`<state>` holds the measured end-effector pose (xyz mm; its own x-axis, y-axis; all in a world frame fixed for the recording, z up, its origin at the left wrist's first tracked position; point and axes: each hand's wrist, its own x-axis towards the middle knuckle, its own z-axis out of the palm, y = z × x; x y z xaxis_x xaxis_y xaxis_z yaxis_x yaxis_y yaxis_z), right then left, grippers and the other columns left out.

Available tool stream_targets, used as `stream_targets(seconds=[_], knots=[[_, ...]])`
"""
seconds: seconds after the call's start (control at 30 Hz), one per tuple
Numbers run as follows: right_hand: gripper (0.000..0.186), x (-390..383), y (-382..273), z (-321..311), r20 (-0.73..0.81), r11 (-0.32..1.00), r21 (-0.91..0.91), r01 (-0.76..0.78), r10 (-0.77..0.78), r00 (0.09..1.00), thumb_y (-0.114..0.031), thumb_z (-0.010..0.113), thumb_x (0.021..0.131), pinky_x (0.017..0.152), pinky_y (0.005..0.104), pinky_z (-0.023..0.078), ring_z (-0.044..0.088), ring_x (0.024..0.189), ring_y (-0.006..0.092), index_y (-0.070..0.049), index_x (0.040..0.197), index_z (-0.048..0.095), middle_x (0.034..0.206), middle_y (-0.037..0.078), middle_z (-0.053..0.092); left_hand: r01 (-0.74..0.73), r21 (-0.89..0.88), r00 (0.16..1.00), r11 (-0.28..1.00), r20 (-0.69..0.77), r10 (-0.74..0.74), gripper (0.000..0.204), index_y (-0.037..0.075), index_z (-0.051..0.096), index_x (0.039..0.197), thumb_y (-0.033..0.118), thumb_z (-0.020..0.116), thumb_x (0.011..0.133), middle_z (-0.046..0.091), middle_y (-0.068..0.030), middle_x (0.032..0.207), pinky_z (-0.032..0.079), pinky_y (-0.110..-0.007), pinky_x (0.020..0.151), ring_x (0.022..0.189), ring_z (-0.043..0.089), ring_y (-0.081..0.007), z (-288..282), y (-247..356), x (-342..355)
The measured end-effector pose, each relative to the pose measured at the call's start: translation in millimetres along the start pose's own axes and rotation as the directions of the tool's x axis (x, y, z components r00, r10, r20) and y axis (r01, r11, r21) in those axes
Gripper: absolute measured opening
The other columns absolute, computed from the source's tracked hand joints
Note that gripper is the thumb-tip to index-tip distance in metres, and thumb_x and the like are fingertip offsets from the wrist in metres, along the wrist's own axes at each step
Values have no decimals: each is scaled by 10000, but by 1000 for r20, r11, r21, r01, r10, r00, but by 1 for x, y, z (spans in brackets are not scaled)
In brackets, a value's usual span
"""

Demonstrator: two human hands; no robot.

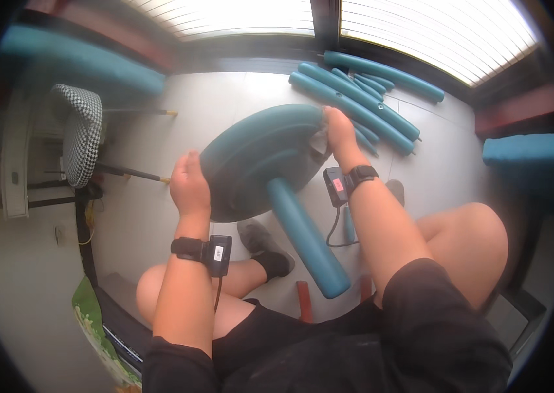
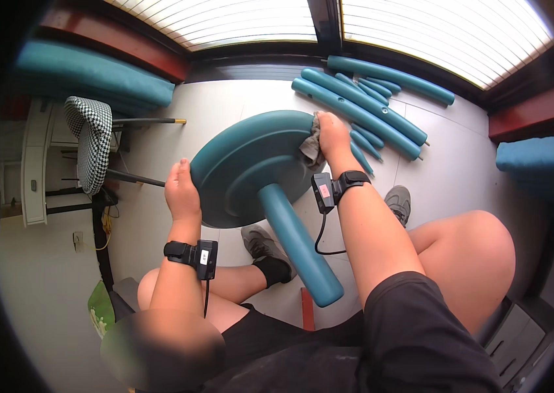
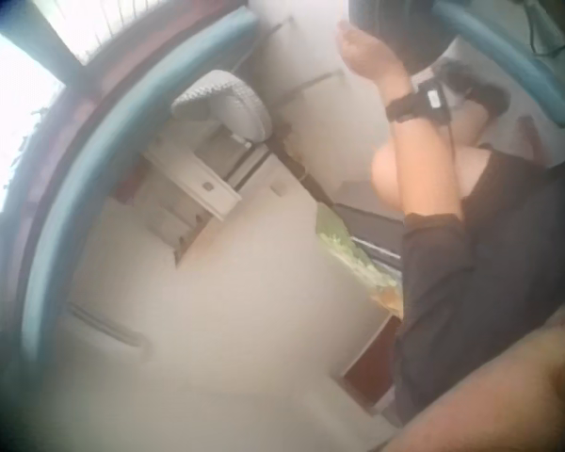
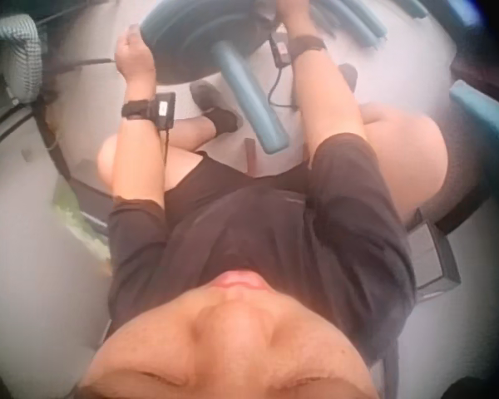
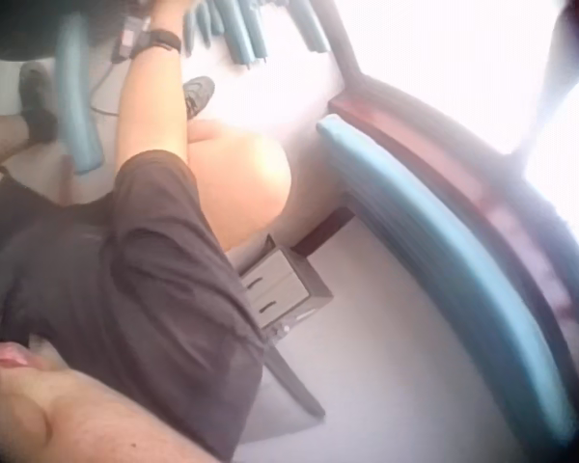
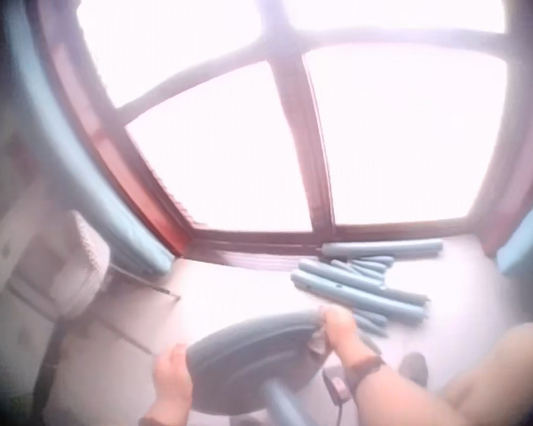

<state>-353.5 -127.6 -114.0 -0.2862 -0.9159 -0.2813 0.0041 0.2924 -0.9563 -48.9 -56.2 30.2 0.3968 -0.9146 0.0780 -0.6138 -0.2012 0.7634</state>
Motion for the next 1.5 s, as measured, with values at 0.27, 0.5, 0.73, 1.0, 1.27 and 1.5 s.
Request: stream_targets(seconds=[0.27, 0.5, 0.73, 1.0, 1.27, 1.5], knots=[[426, -26, 39, -5, -247, 994, 84, -64, 83, 966, -352, 557, 958, 880, 395, 502, 682, 919, 328, 32, 985, 738, 929, 219, 735, 177, -108, 979, 978, -85, -186, 549, -86, 700, 1055, 420, 487, 1067, 723, -172, 978, 488, -401, 889, 903, 636, -300, 2, -50, 20], [372, -53, -101, -39, -227, 925, -329, 192, -275, 934, -326, 573, 934, 738, 446, 505, 654, 773, 383, 8, 809, 675, 810, 206, 694, 273, -348, 961, 897, 135, -241, 519, -91, 669, 999, 376, 455, 1068, 702, -151, 991, 489, -393, 842, 878, 619, -244, 32, -87, 1], [311, -81, -157, 8, 84, 443, -749, 493, -675, 733, -351, 623, 864, 861, 461, 473, 670, 856, 306, -80, 758, 734, 829, 103, 725, -224, -97, 955, 970, 177, 238, 573, 47, 661, 835, 440, 358, 1123, 672, -109, 763, 500, -400, 725, 732, 630, -274, 44, 52, -30], [301, -117, -172, 68, 318, 367, -677, 638, -636, 703, -367, 612, 893, 931, 437, 443, 668, 916, 269, -111, 815, 750, 862, 66, 739, -184, 237, 980, 954, 116, 160, 478, 45, 692, 852, 381, 417, 1052, 683, -218, 805, 505, -521, 704, 757, 647, -450, 28, 75, -22], [278, -54, -117, 27, 30, 642, -379, 666, -711, 702, -347, 641, 917, 845, 461, 478, 659, 873, 338, -89, 850, 719, 863, 119, 713, -146, 12, 985, 989, 96, 145, 323, -5, 458, 729, 225, 474, 954, 432, -146, 649, 358, -422, 598, 621, 352, -242, 6, 4, 19], [360, -2, -67, 7, 17, 980, 57, 189, -190, 982, -339, 608, 966, 842, 363, 494, 646, 850, 295, 1, 907, 709, 873, 127, 716, -22, -171, 996, 985, 80, 37, 292, 19, 413, 685, 153, 476, 937, 394, -23, 655, 331, -346, 584, 641, 351, -126, -9, -11, 22]])
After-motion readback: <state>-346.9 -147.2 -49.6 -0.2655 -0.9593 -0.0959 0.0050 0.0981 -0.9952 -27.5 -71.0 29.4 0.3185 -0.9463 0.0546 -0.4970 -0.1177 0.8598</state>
